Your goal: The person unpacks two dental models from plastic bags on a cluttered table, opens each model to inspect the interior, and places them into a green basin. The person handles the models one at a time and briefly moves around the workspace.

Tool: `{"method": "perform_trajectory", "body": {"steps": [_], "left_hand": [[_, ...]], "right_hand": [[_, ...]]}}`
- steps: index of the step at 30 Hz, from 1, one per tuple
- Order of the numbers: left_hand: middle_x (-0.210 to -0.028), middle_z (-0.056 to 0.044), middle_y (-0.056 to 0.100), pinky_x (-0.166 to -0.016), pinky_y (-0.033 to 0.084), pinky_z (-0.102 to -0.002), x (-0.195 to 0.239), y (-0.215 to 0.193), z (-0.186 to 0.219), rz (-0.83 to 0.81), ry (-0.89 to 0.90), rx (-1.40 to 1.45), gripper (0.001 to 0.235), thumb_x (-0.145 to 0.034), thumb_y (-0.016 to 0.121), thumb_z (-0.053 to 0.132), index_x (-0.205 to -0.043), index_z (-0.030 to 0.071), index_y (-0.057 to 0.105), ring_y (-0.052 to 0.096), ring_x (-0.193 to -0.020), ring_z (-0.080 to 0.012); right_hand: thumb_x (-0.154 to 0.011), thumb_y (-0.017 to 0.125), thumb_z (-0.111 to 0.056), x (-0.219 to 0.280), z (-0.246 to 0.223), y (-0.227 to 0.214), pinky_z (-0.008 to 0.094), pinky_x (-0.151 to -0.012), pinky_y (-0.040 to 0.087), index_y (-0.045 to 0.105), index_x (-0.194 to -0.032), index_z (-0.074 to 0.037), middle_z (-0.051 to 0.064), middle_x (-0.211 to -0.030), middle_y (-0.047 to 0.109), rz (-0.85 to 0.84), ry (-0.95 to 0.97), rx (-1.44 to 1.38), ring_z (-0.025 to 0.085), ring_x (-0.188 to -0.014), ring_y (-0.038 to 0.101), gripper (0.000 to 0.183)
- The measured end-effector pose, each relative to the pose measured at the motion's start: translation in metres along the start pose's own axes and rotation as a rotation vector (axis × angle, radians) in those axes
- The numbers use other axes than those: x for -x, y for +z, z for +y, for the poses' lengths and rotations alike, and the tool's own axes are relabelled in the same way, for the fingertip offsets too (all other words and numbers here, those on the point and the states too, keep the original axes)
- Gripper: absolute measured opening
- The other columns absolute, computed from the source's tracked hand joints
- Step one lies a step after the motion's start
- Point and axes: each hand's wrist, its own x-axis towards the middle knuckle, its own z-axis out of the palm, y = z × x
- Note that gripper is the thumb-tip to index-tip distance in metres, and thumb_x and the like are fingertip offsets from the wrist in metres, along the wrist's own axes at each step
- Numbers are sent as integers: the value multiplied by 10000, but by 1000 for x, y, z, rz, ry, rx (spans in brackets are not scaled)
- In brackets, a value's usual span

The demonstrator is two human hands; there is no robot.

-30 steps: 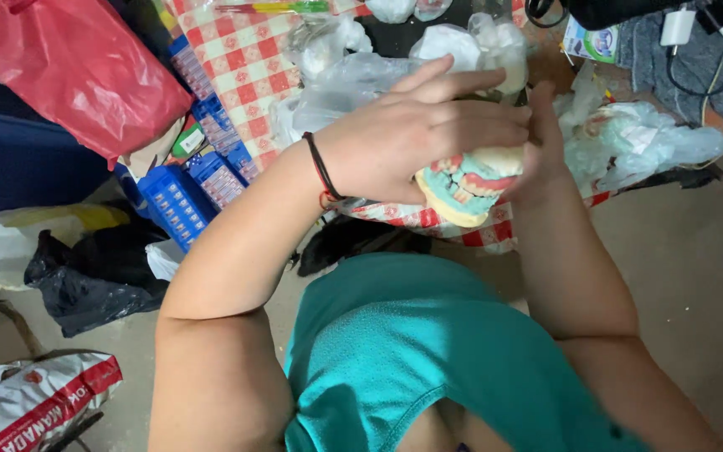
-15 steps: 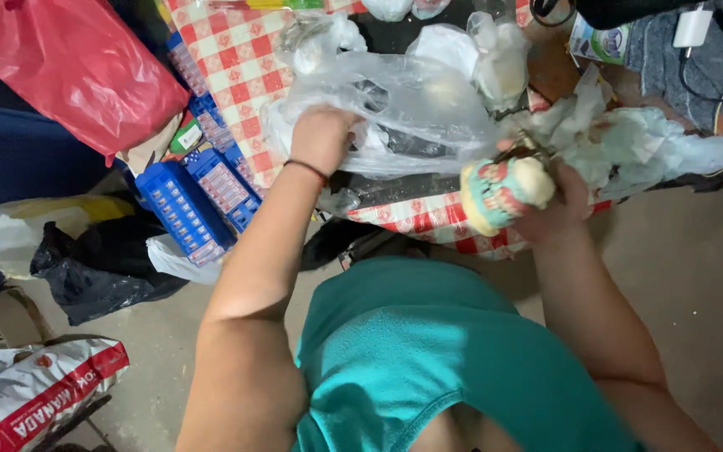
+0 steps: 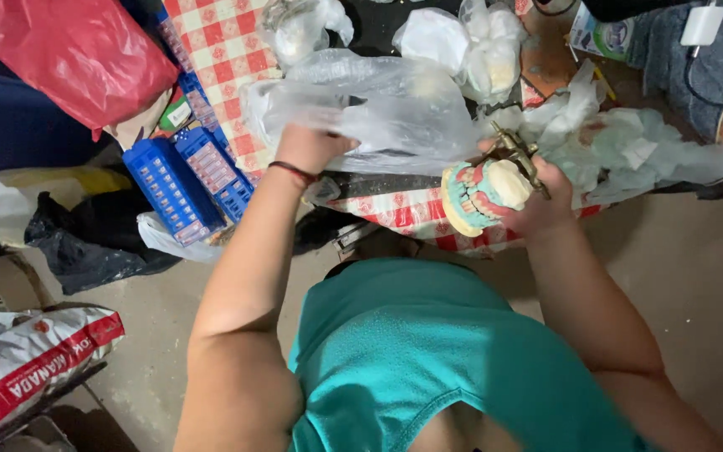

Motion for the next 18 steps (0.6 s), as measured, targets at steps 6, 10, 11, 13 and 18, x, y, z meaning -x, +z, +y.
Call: {"method": "perform_trajectory", "body": {"steps": [6,10,11,13,18], "left_hand": [[-782,7,647,-677,575,-214,46,-48,8,0,-73,771,380,-794,926,153,-1119,98,738,658,-727,-89],[-783,-42,677,-684,611,-239,79,-78,53,5,87,875,610,-842,887,48,-1394,100,633,687,-727,-96],[-752,-21,664,-663,592,-218,83,-77,56,35,113,815,621,-841,896,59,-1404,134,644,659,-698,-74],[-735,-8,655,-661,567,-211,93,-84,66,48,120,739,615,-843,905,97,-1398,174,652,635,-693,-68],[-713,-19,655,-646,528,-242,103,-102,78,41,169,639,583,-847,887,107,-1379,168,658,586,-682,-94]], "right_hand": [[-902,736,-469,1,5,1,516,-884,551,576,-1403,31,176,-1214,701,30,20,-51,368,-1085,695,726],[-895,740,-460,4,7,1,533,-904,538,585,-1397,24,177,-1216,702,81,21,-85,374,-1098,691,714],[-893,742,-457,7,9,1,538,-911,534,588,-1394,21,177,-1216,702,102,22,-99,376,-1103,690,710],[-891,743,-454,5,13,2,544,-918,530,592,-1392,19,177,-1216,703,126,19,-112,378,-1107,688,706],[-884,747,-445,8,21,8,561,-939,517,601,-1385,12,177,-1218,704,194,-7,-148,384,-1120,684,694]]}}
